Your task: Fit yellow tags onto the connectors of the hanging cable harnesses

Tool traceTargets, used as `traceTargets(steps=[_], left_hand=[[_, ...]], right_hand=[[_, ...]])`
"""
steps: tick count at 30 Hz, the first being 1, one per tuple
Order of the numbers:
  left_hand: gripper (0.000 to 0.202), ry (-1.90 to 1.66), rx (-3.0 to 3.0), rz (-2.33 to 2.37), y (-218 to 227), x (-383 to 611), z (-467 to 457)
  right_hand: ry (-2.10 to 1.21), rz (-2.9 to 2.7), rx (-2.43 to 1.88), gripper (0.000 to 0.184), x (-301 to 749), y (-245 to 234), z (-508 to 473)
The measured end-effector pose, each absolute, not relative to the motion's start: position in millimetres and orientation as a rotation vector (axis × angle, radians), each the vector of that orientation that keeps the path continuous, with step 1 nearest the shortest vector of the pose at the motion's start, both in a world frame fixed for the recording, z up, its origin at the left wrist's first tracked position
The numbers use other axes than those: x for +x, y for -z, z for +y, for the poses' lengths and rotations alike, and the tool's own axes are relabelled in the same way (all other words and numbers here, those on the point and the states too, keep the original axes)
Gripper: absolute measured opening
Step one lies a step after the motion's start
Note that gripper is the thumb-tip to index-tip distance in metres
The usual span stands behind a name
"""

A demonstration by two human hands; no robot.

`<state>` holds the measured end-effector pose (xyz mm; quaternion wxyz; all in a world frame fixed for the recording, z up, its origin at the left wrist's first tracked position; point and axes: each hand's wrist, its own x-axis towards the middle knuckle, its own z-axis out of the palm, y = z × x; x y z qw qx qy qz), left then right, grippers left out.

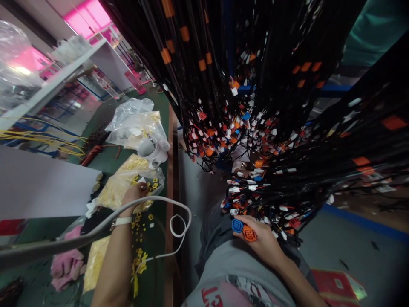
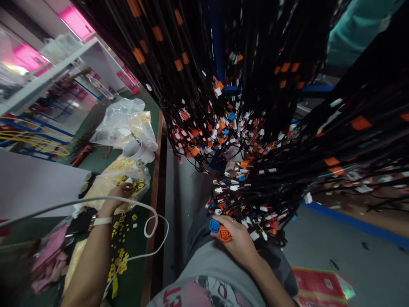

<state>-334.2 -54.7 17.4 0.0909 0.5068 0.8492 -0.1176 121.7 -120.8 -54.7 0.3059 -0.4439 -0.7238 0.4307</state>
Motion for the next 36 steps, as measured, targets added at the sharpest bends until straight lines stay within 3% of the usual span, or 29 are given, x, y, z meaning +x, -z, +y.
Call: traceTargets(steps=[23, 29, 36], left_hand=[[0.03, 0.3, 1.462, 2.597, -11.3, -331.2, -43.6], [0.052, 0.218, 1.484, 2.608, -6.9, -333.6, -44.1], [0.034, 0.224, 1.552, 2.511, -2.2, -331.9, -40.6]], right_hand=[[-1.149, -1.876, -1.155, 0.035, 121.7, 54.7, -124.1], [-1.159, -1.883, -1.153, 0.034, 120.9, 53.7, -123.5], [-1.149, -1.881, -1.169, 0.034, 120.7, 53.6, -125.2]])
